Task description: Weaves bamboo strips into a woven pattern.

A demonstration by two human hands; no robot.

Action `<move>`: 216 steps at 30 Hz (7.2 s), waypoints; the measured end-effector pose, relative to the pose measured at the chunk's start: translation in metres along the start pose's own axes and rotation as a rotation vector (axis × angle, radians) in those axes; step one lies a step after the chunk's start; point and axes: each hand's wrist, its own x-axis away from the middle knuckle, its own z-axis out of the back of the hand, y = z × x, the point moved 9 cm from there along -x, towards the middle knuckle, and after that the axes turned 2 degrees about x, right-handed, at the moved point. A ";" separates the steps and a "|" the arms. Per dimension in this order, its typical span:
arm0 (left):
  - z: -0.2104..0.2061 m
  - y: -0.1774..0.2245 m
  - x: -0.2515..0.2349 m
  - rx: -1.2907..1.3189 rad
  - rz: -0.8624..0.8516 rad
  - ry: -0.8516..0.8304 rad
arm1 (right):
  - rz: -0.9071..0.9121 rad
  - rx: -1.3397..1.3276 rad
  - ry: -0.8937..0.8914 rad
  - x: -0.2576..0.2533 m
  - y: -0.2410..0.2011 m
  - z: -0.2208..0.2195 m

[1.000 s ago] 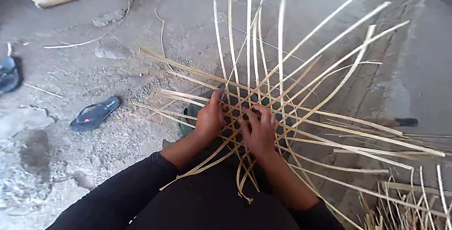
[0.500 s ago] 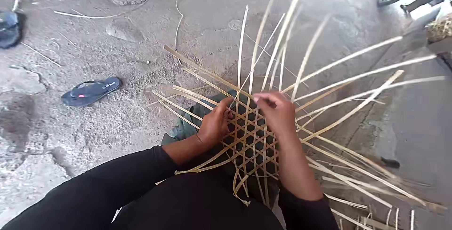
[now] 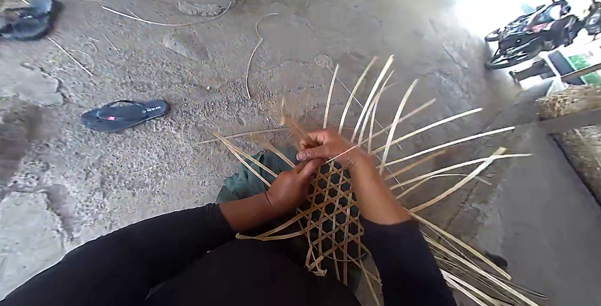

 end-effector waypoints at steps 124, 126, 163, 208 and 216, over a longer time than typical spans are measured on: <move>-0.002 0.040 0.014 -0.524 -0.637 -0.787 | -0.327 0.591 1.243 0.184 0.123 0.048; 0.002 0.040 0.014 -0.514 -0.634 -0.775 | -0.327 0.593 1.259 0.186 0.123 0.049; 0.039 0.029 -0.047 0.378 0.367 -0.224 | -0.499 0.317 0.856 0.188 0.124 0.100; -0.007 -0.003 -0.058 -0.043 0.195 -0.006 | -0.327 0.647 1.309 0.197 0.124 0.047; -0.023 0.018 -0.054 -0.132 -0.133 0.008 | -0.315 0.637 1.313 0.192 0.123 0.047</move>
